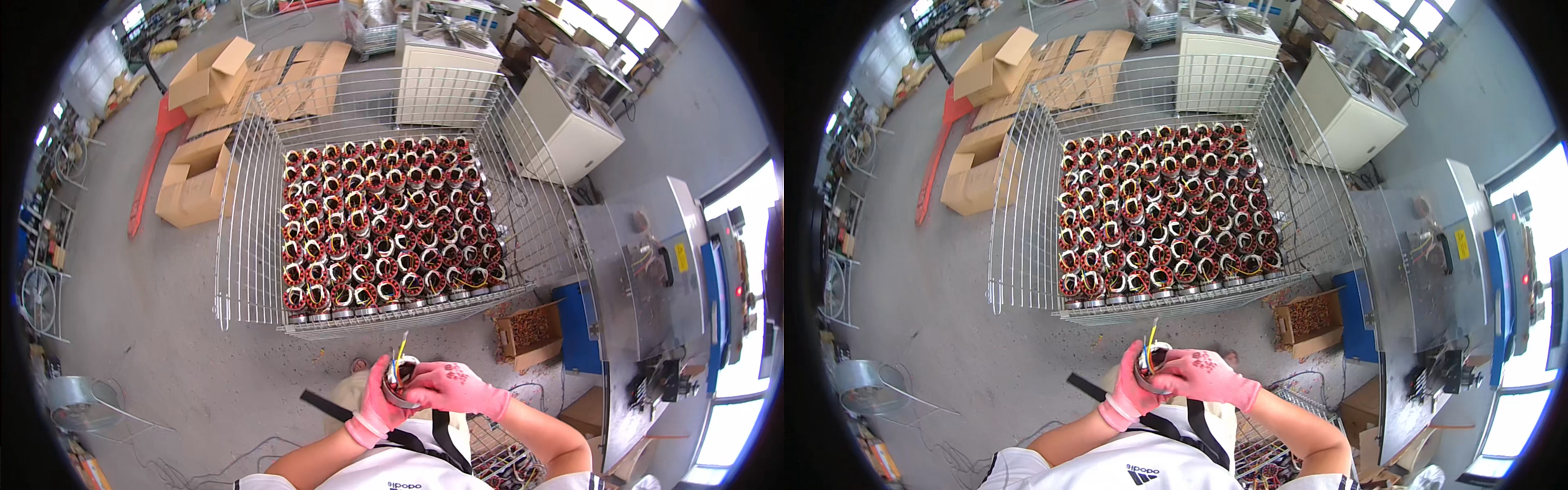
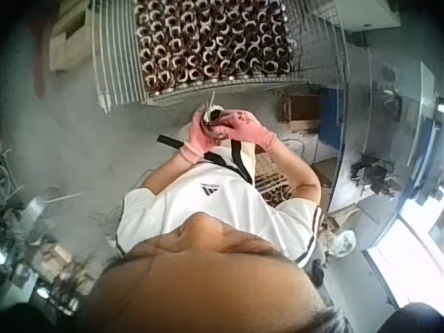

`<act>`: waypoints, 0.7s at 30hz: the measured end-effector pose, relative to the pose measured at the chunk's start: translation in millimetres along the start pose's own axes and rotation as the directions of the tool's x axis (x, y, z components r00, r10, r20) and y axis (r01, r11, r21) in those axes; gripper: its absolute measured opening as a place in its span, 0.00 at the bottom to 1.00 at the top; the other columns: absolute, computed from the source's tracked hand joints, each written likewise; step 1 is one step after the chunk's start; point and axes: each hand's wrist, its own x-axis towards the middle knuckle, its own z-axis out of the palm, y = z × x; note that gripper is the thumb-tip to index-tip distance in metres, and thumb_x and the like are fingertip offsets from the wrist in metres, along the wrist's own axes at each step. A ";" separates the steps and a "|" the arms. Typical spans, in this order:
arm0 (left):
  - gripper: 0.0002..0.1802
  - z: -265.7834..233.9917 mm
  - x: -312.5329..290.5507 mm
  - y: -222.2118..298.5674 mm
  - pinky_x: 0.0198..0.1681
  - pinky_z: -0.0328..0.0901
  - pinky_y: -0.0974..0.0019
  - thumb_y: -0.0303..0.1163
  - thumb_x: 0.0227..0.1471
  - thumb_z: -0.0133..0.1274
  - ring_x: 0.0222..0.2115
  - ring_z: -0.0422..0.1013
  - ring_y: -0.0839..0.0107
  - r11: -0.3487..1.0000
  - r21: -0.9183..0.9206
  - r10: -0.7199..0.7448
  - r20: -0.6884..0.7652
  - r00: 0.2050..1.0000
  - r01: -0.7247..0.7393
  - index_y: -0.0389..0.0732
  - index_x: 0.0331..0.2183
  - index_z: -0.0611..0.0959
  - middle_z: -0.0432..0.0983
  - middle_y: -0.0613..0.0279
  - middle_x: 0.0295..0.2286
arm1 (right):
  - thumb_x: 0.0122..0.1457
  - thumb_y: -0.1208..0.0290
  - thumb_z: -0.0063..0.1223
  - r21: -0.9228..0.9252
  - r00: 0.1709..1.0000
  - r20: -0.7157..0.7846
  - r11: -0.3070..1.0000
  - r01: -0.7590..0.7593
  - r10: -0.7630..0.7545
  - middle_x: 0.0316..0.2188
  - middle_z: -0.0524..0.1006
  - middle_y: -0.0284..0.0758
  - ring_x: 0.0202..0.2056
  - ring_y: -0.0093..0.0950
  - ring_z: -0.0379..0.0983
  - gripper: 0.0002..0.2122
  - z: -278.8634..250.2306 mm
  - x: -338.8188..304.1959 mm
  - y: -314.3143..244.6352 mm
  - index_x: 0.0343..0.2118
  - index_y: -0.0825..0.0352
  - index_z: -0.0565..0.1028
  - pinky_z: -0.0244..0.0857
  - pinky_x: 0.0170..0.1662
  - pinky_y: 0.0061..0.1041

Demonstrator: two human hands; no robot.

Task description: The person takes stator components from a large storage bin, places them onto an assembly jig at a workstation, and organizes wired connectors into specific slots. They repeat the process by retrieving more components from a different bin and placing them on the assembly table.

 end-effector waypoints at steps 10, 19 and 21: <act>0.33 -52.9 5.1 97.6 0.54 0.61 0.43 0.62 0.56 0.38 0.50 0.66 0.59 0.940 0.134 0.342 -0.358 0.869 -0.315 0.45 0.50 0.73 0.69 0.60 0.50 | 0.51 0.52 0.58 -0.040 0.926 0.333 0.984 -0.172 0.175 0.32 0.76 0.40 0.37 0.38 0.73 0.20 24.1 156.2 82.0 0.33 0.67 0.76 0.67 0.40 0.33; 0.22 -208.1 -61.2 105.6 0.56 0.59 0.53 0.46 0.64 0.35 0.48 0.65 0.68 0.755 0.372 0.653 -0.509 0.561 -0.541 0.47 0.55 0.66 0.68 0.65 0.48 | 0.52 0.61 0.57 -0.574 0.945 -0.295 0.765 -0.293 0.141 0.37 0.73 0.31 0.44 0.35 0.68 0.11 77.5 364.6 356.1 0.38 0.57 0.76 0.63 0.46 0.36; 0.22 -211.6 -48.2 101.7 0.55 0.61 0.56 0.42 0.63 0.38 0.47 0.67 0.64 0.740 0.299 0.617 -0.659 0.430 -0.602 0.42 0.54 0.67 0.70 0.59 0.47 | 0.52 0.62 0.57 -0.607 0.944 -0.275 0.729 -0.317 0.182 0.38 0.73 0.30 0.45 0.34 0.67 0.13 84.9 395.8 382.6 0.40 0.57 0.76 0.63 0.47 0.36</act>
